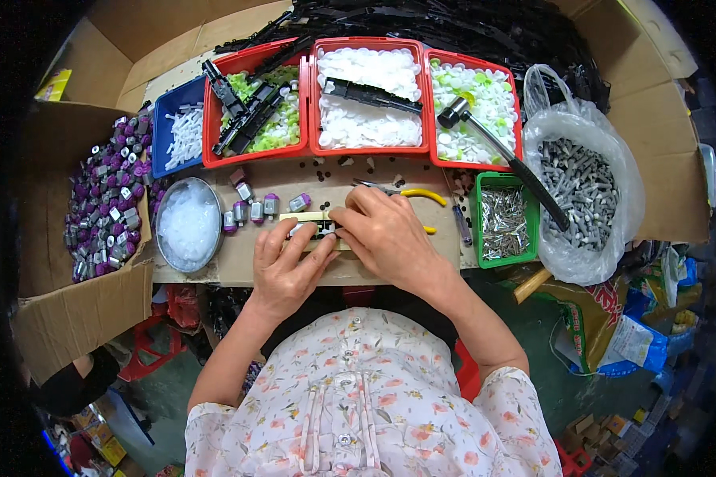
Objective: Assemble small electronic or mechanical components into a plastic housing on a workbench.
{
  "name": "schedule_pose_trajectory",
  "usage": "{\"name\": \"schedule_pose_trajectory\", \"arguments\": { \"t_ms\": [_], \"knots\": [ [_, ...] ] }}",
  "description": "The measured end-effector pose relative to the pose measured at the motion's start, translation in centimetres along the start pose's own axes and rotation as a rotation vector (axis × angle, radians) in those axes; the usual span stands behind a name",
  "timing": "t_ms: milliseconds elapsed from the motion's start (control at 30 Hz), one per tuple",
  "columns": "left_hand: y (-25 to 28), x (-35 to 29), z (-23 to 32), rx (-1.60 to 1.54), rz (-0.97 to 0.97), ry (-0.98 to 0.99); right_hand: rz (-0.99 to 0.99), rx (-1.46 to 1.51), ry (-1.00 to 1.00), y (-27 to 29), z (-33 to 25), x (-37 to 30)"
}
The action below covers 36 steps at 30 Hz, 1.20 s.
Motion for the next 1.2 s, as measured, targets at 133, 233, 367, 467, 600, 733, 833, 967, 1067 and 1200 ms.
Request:
{"name": "schedule_pose_trajectory", "arguments": {
  "t_ms": [133, 233, 367, 467, 600, 733, 833, 967, 1067, 1200],
  "knots": [
    [-0.1, -0.1, 0.1, 0.028, 0.013, -0.027, -0.011, -0.053, 0.069, -0.5, -0.6, -0.5],
    [-0.2, -0.3, 0.2, 0.020, 0.040, -0.033, -0.012, -0.112, 0.108, -0.5, -1.0, -1.0],
    [0.0, -0.6, 0.8, 0.056, 0.078, -0.070, -0.064, -0.159, 0.154, -1.1, -1.3, -1.4],
    [-0.1, -0.5, 0.5, 0.030, 0.090, -0.088, -0.046, -0.183, 0.160, -0.9, -1.1, -1.6],
    [-0.4, -0.4, 0.7, 0.016, 0.075, -0.118, -0.004, -0.134, 0.110, 0.4, -0.6, -2.2],
    [-0.5, -0.2, 0.4, 0.011, 0.033, -0.105, 0.244, -0.077, 0.044, 8.6, 1.2, -2.0],
    [-0.4, -0.1, 0.1, -0.019, 0.019, -0.110, 0.504, -0.347, -0.110, 18.2, 5.2, -3.3],
    [0.2, 0.5, 0.6, -0.020, 0.018, -0.137, 0.439, -0.661, -0.380, 25.0, 16.2, -8.0],
    [0.2, 0.3, 0.4, -0.070, -0.018, -0.060, 0.354, -0.820, -0.572, 26.4, 20.7, -10.0],
    [0.7, 1.3, -0.3, -0.229, -0.020, 0.027, 0.308, -0.863, -0.594, 26.6, 22.6, -11.8]
  ]
}}
Point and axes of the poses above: each hand's wrist, its own x-axis towards the middle knuckle, its own y-axis out of the back of the hand, z = x × y, the point moved 10 cm from there along x, towards the middle knuckle, and after that the axes turned 13 degrees about z, right-handed, at the moved point
